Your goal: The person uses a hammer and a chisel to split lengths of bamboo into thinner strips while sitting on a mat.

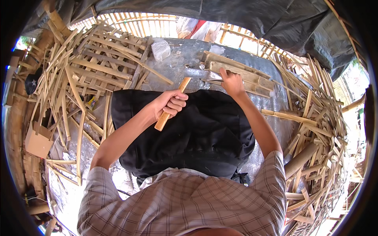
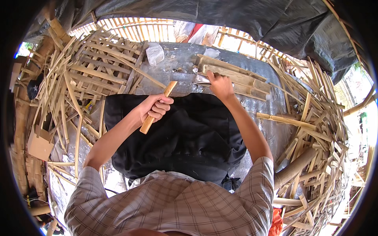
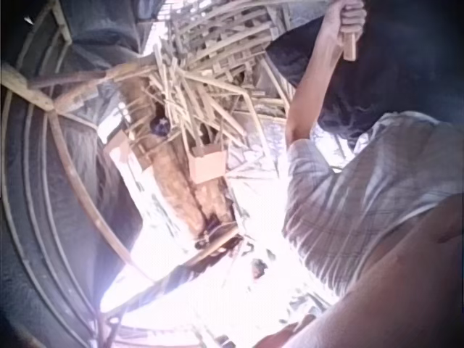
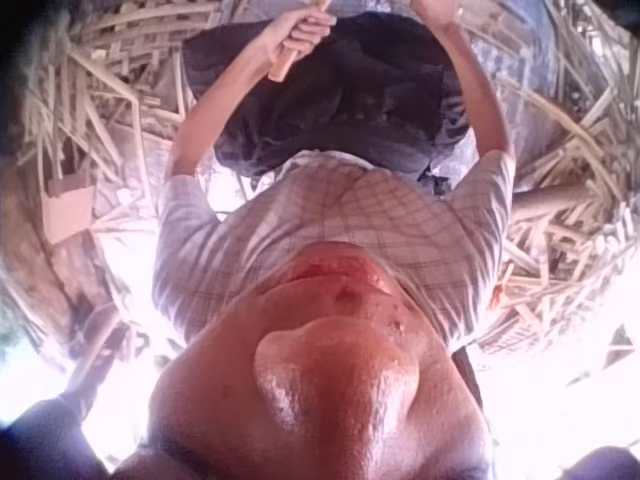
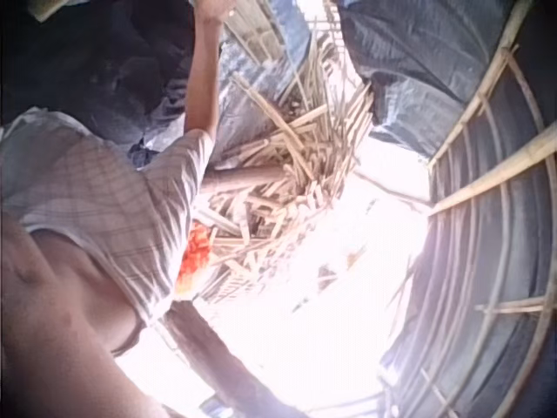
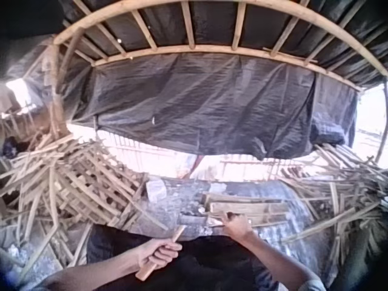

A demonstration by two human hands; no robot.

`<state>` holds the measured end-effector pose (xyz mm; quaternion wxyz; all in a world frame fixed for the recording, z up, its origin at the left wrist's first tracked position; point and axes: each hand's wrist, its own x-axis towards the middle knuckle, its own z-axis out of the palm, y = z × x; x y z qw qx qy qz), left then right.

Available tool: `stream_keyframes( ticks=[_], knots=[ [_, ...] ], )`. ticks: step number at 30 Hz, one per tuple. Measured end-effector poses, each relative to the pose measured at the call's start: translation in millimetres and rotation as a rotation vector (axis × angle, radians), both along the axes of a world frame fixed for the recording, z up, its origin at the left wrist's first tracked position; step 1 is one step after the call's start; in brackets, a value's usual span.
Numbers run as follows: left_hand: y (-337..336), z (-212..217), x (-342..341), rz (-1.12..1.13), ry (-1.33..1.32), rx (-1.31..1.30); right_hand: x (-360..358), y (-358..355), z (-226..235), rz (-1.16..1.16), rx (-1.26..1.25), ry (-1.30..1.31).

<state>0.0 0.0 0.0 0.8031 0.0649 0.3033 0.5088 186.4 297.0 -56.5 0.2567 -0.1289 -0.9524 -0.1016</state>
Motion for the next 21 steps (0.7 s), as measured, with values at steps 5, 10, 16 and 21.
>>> stream_keyframes(
  ticks=[5,10,16,21],
  knots=[
    [-29,33,5,-0.049,0.158,0.090,-9,54,23,-0.445,-0.140,-0.286],
    [-27,31,16,0.411,1.858,0.583,-16,22,-26,-0.337,-1.811,0.257],
    [28,-18,-33,0.228,2.391,0.608,0,-128,32,0.455,-3.014,-0.104],
    [32,-26,-49,0.074,2.416,0.700,23,-161,42,0.767,-3.206,-0.008]
  ],
)
